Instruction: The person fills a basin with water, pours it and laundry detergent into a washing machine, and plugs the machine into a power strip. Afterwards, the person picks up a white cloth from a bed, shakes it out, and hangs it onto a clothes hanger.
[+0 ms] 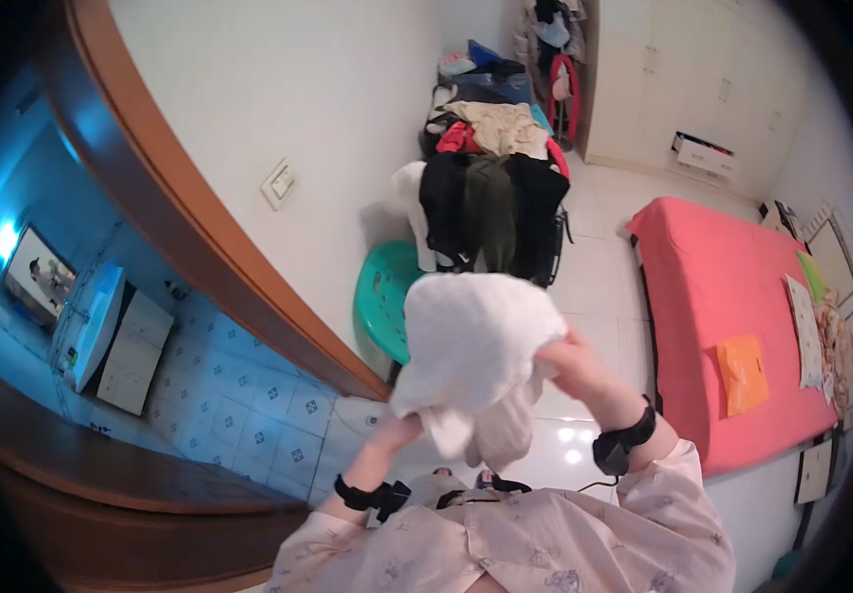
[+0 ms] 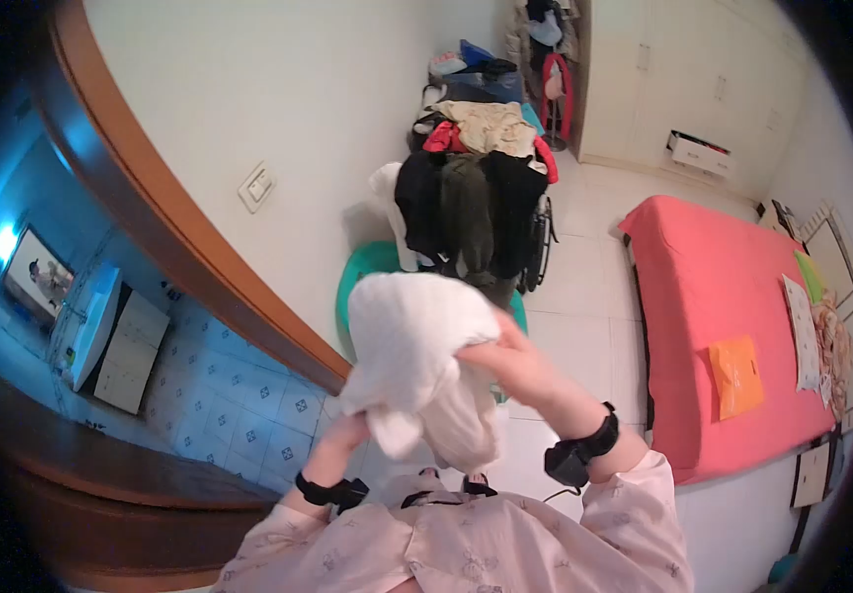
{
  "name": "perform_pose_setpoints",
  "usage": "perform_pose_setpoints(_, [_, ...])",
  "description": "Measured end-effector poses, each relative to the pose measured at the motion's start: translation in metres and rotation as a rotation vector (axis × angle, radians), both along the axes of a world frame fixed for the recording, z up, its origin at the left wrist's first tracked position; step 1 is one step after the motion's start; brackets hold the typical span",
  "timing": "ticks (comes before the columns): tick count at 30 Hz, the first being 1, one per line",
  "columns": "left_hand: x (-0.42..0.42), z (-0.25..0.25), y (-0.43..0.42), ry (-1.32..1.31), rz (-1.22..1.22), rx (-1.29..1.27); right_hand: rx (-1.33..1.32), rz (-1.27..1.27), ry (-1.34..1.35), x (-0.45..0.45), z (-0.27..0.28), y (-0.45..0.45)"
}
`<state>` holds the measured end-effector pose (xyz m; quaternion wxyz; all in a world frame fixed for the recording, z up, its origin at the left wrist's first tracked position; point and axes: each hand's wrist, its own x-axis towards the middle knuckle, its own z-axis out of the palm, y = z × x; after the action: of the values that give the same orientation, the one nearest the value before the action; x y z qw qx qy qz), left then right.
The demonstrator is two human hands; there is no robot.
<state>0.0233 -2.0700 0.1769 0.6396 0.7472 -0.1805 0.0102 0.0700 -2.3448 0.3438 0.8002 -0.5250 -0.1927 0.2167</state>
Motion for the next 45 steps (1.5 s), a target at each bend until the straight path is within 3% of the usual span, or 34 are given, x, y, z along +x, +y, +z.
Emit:
perform_pose_setpoints(2, [0.016, 0.034, 0.001, -0.045, 0.182, -0.138, -0.075, -0.28, -0.189, 0.004, -0.015, -0.037])
perform_pose_setpoints(3, [0.02, 0.071, 0.0, 0.08, 0.257, -0.295, -0.107, -0.398, -0.228, 0.004, -0.018, -0.057])
perform_pose_setpoints(5, [0.031, 0.092, 0.019, 0.128, 0.315, -0.678, -0.168, -0.531, -0.325, -0.009, 0.006, -0.087])
perform_pose_setpoints(7, [0.048, 0.116, 0.035, -0.221, 0.139, -0.434, -0.985, -0.413, -0.843, -0.032, 0.046, -0.105])
perform_pose_setpoints(8, [0.053, 0.137, 0.026, -0.209, 0.112, -0.445, -1.0, -0.452, -0.863, -0.04, 0.05, -0.105])
perform_pose_setpoints(9, [0.055, 0.165, 0.017, -0.368, 0.167, -0.163, -1.02, -0.47, -0.845, -0.049, 0.059, -0.11])
perform_pose_setpoints(10, [0.059, 0.185, 0.008, -0.532, 0.218, 0.121, -1.111, -0.447, -0.63, -0.058, 0.07, -0.117])
perform_pose_setpoints(11, [0.065, 0.196, -0.001, -0.536, 0.192, 0.111, -1.183, -0.426, -0.414, -0.066, 0.079, -0.122])
perform_pose_setpoints(13, [0.071, 0.21, -0.019, -0.588, 0.283, 0.177, -1.128, -0.565, -0.602, -0.077, 0.081, -0.138])
perform_pose_setpoints(15, [0.081, 0.215, -0.026, -0.61, 0.257, 0.187, -0.72, -0.747, -0.369, -0.099, 0.076, -0.16])
perform_pose_setpoints(16, [0.088, 0.211, -0.028, -0.665, 0.288, 0.26, -0.722, -0.772, -0.357, -0.104, 0.07, -0.16])
perform_pose_setpoints(17, [0.096, 0.205, -0.028, -0.722, 0.32, 0.331, -0.583, -0.985, -0.221, -0.106, 0.062, -0.16])
perform_pose_setpoints(18, [0.108, 0.195, -0.029, -0.706, 0.093, 0.165, -0.429, -1.218, -0.073, -0.118, 0.057, -0.156])
perform_pose_setpoints(19, [0.109, 0.197, -0.034, -0.705, 0.064, 0.156, -0.432, -1.247, -0.063, -0.121, 0.059, -0.154])
perform_pose_setpoints(21, [0.105, 0.207, -0.05, -0.23, -0.419, -0.299, -0.758, -1.103, -0.529, -0.122, 0.069, -0.151])
perform_pose_setpoints(22, [0.099, 0.215, -0.058, -0.067, -0.467, -0.383, -0.754, -1.167, -0.293, -0.138, 0.071, -0.157])
perform_pose_setpoints(23, [0.106, 0.211, -0.061, -0.061, -0.496, -0.387, -0.764, -1.194, -0.283, -0.144, 0.069, -0.156])
perform_pose_setpoints(25, [0.121, 0.202, -0.069, -0.361, -0.353, 0.006, -0.326, -1.233, -0.13, -0.152, 0.07, -0.152])
perform_pose_setpoints(26, [0.122, 0.203, -0.075, -0.546, -0.209, 0.198, -0.328, -1.256, -0.022, -0.161, 0.075, -0.154])
perform_pose_setpoints(27, [0.125, 0.204, -0.082, -0.542, -0.221, 0.191, -0.334, -1.268, -0.018, -0.167, 0.082, -0.15])
perform_pose_setpoints(29, [0.13, 0.204, -0.093, -0.856, -0.007, 0.482, -0.371, -1.212, -0.07, -0.175, 0.102, -0.131])
perform_pose_setpoints(30, [0.131, 0.199, -0.101, -0.724, -0.184, 0.203, -0.37, -1.211, -0.06, -0.18, 0.099, -0.13])
perform_pose_setpoints(31, [0.129, 0.2, -0.104, -0.137, -0.472, 0.013, -0.427, -1.095, -0.155, -0.186, 0.098, -0.133])
perform_pose_setpoints(33, [0.116, 0.194, -0.119, 0.421, -0.678, -0.444, -0.48, -0.976, -0.253, -0.195, 0.094, -0.136])
perform_pose_setpoints(34, [0.105, 0.199, -0.129, 0.459, -0.572, -0.486, -0.83, -0.934, -0.39, -0.198, 0.094, -0.139])
perform_pose_setpoints(35, [0.1, 0.203, -0.136, 0.452, -0.574, -0.49, -1.182, -0.872, -0.53, -0.202, 0.096, -0.144])
perform_pose_setpoints(39, [0.063, 0.217, -0.177, 0.477, -0.826, -0.641, -1.216, -1.01, -0.436, -0.206, 0.09, -0.16])
perform_pose_setpoints(42, [0.02, 0.237, -0.225, 0.299, -0.993, -0.548, -1.126, -1.042, -0.867, -0.189, 0.09, -0.125])
perform_pose_setpoints(45, [-0.001, 0.245, -0.256, 0.126, -1.06, -0.418, -0.759, -0.802, -0.732, -0.195, 0.092, -0.118])
